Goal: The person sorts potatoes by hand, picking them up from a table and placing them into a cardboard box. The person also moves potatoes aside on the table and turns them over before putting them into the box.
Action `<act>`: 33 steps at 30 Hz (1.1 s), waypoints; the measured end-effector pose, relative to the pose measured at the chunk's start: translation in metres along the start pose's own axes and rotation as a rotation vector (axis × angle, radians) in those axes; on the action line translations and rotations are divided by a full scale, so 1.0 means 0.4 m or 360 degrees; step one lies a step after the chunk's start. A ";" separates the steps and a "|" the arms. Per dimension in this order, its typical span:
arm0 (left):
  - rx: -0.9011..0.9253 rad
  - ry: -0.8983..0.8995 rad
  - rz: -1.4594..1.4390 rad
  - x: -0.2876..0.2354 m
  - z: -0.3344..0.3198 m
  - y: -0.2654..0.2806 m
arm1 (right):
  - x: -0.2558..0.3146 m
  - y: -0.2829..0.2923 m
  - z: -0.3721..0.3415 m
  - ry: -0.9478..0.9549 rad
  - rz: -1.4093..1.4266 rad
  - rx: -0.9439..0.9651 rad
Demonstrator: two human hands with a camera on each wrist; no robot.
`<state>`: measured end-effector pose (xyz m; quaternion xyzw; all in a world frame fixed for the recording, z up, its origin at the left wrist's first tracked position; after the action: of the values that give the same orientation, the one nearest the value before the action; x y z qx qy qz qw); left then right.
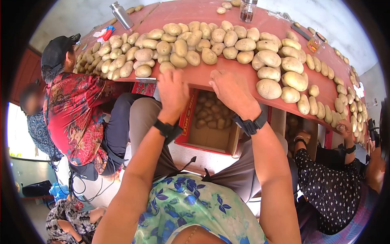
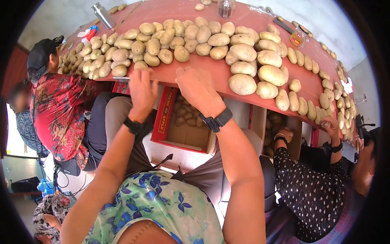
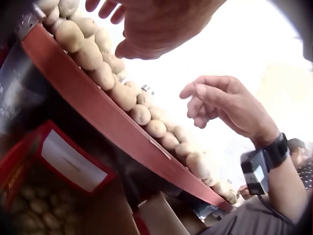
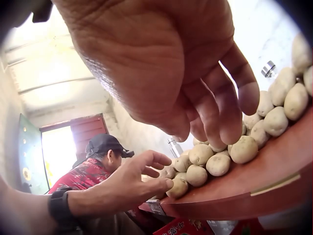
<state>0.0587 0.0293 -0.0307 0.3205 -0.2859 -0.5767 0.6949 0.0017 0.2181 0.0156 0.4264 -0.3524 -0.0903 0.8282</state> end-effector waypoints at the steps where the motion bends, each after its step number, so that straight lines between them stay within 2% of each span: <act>1: -0.0047 0.0031 0.0114 0.021 0.022 -0.006 | 0.000 -0.001 -0.005 0.0006 0.0003 -0.0012; 4: 0.0222 0.0231 0.0116 0.086 0.051 -0.074 | -0.006 -0.002 -0.003 0.0028 -0.0019 -0.0007; 6: 0.0423 0.0324 -0.0067 0.130 0.062 -0.137 | -0.013 -0.006 -0.001 0.0053 -0.0024 -0.0036; 7: 0.0424 0.0360 -0.0173 0.138 0.063 -0.148 | -0.016 -0.007 -0.003 0.0066 -0.0028 -0.0046; 10: 0.0436 0.0353 -0.0051 0.124 0.064 -0.143 | -0.016 -0.006 0.000 0.0014 -0.0078 0.0020; 13: 0.0515 0.0351 -0.0057 0.096 0.062 -0.114 | -0.022 -0.013 0.002 0.0168 -0.0100 -0.0127; 16: 0.0540 0.0332 -0.0213 0.054 0.026 -0.060 | -0.018 -0.003 0.001 0.0156 -0.0109 -0.0130; 19: 0.0646 0.0156 -0.0520 0.004 -0.050 -0.021 | -0.019 0.003 0.008 0.0107 -0.0116 -0.0174; 20: 0.0898 0.0132 -0.0658 -0.012 -0.076 -0.026 | -0.015 0.007 0.010 0.0076 -0.0105 -0.0173; 22: 0.1136 -0.0048 -0.0785 -0.036 -0.132 -0.063 | -0.007 0.013 0.015 0.0013 -0.0080 -0.0165; 25: 0.1562 -0.0308 -0.0555 -0.065 -0.173 -0.125 | -0.005 0.010 0.013 -0.0018 -0.0073 -0.0130; 28: 0.1330 -0.0480 -0.0197 -0.064 -0.212 -0.195 | -0.014 0.002 0.014 -0.0025 -0.0104 -0.0083; 31: 0.1392 -0.0733 0.0226 -0.050 -0.232 -0.234 | -0.006 0.011 0.010 -0.0020 -0.0099 -0.0077; 33: 0.1313 -0.0760 0.0279 -0.034 -0.247 -0.244 | -0.004 0.009 0.011 -0.0021 -0.0094 -0.0064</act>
<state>0.0718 0.0415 -0.1690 0.4027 -0.6683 -0.4119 0.4708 -0.0030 0.2184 0.0193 0.4192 -0.3433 -0.1245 0.8312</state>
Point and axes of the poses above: each hand's wrist, its own z-axis towards the middle knuckle, its own y-axis out of the back of the hand, x = y × z, the point moved 1 cm from there along z, towards the middle knuckle, and after that the axes turned 15 degrees about z, right-handed, at the moved point
